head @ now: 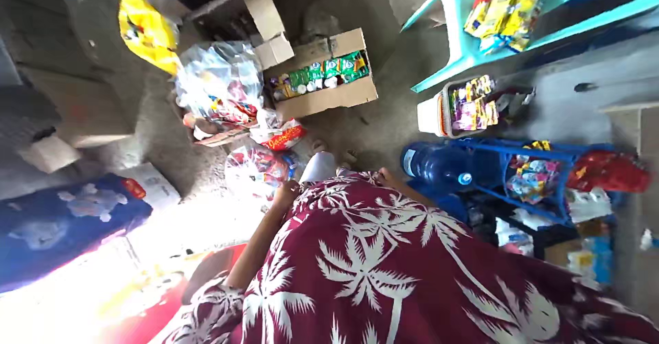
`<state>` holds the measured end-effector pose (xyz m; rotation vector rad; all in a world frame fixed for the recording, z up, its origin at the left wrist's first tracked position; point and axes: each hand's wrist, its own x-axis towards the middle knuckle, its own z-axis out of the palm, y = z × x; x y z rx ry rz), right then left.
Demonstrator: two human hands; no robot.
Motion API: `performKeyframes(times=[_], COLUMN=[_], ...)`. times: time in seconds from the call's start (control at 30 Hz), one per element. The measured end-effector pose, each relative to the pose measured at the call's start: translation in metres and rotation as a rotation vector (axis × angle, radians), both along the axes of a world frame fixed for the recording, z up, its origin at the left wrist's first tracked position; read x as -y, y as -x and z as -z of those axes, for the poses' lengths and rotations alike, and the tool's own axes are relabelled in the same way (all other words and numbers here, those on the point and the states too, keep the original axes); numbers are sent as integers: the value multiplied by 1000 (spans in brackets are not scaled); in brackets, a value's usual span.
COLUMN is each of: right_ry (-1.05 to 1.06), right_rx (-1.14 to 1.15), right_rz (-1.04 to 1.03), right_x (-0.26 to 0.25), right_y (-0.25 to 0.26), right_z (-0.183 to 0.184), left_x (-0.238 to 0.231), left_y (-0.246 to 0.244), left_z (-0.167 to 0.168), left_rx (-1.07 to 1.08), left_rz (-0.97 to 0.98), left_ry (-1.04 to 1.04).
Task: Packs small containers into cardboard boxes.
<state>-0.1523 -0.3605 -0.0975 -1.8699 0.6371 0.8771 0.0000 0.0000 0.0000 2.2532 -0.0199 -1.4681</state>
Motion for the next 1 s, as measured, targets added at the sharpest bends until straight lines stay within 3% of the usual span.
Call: performKeyframes(times=[0.1,0.2,0.37,0.43,0.63,0.7,0.8,0.87,1.0], right_ry=[-69,-132,-153,-124,53,54,112,206,418], right_rx=[-160,-120,-350,-395,-164,-128,-7,178,639], right_rz=[-206,-369,-682,-674,-603,-609,-548,-434,-165], right_x=[12,18,15,18,44,52,46,36,6], right_y=[-49,-60,-137,-164,-255,-296,-352,-387,-422], right_z=[-34,-12,-51,-43,57,105,166,210,307], left_x=[13,20,31,38,118,152,190,206,217], left_y=[-3,-6,-19,-24,-39,-41,-63,-88,-140], left_z=[0,3,18,29,70,100,161,216,311], left_rx=[2,-9,-337,-418,-484,-390,-299,-225,16], left_rz=[-94,-194,-60,-12,177,76,-194,-365,-593], left_ry=[-8,16,304,374,228,232,412,489,439])
